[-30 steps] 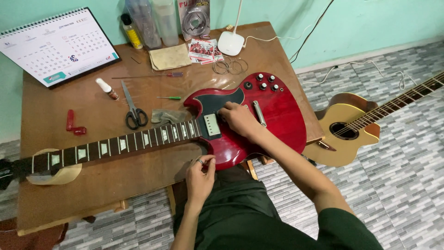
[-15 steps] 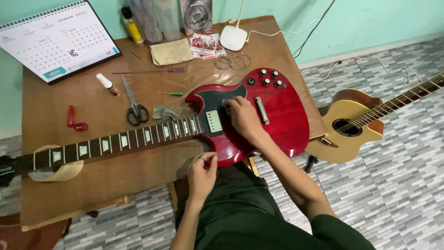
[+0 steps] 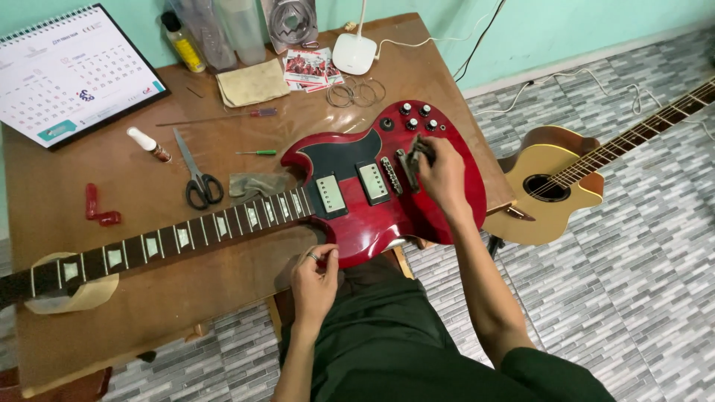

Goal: The person wipes the body and fretboard of a red electric guitar with a cloth, adjusts the knobs, and then handles a metal string by hand.

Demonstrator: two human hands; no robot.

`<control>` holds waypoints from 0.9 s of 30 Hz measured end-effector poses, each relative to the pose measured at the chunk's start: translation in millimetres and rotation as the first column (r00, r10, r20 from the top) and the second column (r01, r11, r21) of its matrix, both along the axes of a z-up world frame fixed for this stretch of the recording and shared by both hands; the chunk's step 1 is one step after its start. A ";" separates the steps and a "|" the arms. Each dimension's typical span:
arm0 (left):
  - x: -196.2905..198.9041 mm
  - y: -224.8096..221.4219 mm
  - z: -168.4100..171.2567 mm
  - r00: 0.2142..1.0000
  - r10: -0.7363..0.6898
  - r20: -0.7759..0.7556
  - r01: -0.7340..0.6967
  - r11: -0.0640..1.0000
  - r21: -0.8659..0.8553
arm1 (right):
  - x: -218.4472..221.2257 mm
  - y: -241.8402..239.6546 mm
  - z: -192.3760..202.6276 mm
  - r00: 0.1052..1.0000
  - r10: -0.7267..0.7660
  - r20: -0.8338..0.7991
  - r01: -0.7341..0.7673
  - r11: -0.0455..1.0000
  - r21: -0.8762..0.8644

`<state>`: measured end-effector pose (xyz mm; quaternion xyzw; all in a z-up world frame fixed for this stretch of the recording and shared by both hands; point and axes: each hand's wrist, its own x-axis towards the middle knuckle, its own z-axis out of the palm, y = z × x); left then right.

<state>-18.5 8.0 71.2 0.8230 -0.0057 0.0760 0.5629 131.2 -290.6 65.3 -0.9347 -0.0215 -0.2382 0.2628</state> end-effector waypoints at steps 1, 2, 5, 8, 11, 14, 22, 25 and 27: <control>0.5 -0.8 1.0 1.000 -0.001 0.008 0.001 1.000 -0.001 | 12.7 6.1 -16.7 1.000 -0.001 0.008 0.001 1.000 -0.001; 1.5 -1.4 1.8 1.000 0.000 0.009 0.000 1.000 0.001 | 26.2 12.3 -33.5 0.999 0.022 -0.036 -0.021 1.000 0.020; 0.7 1.0 -1.5 1.000 -0.002 -0.028 0.002 1.000 -0.010 | 14.2 30.7 -34.1 0.994 0.046 -0.103 -0.043 0.998 0.036; -3.3 1.2 -8.2 0.999 -0.005 -0.034 0.005 1.000 -0.007 | -27.6 33.9 -28.2 0.990 0.035 -0.137 -0.034 0.999 0.012; 0.9 -1.9 -6.9 1.000 0.005 0.030 -0.006 1.000 0.012 | -60.0 29.0 -26.4 0.992 0.023 -0.124 -0.030 0.998 -0.054; 0.4 -1.6 -7.1 0.999 -0.002 0.041 0.001 1.000 0.020 | -74.2 20.9 -1.1 0.971 0.021 -0.239 -0.028 0.999 -0.027; -0.7 -2.2 -8.9 0.997 0.007 0.075 -0.009 1.000 0.029 | -4.9 9.3 0.8 0.967 -0.033 -0.251 0.079 0.981 0.175; -0.1 -1.9 -8.8 1.000 0.004 0.030 -0.005 0.999 0.041 | 3.8 31.1 -14.0 0.952 0.110 -0.284 -0.073 0.988 0.135; -1.2 -2.7 -9.0 1.000 0.013 0.016 -0.014 0.999 0.043 | -9.0 31.9 -27.0 0.993 0.002 -0.118 0.006 0.998 0.068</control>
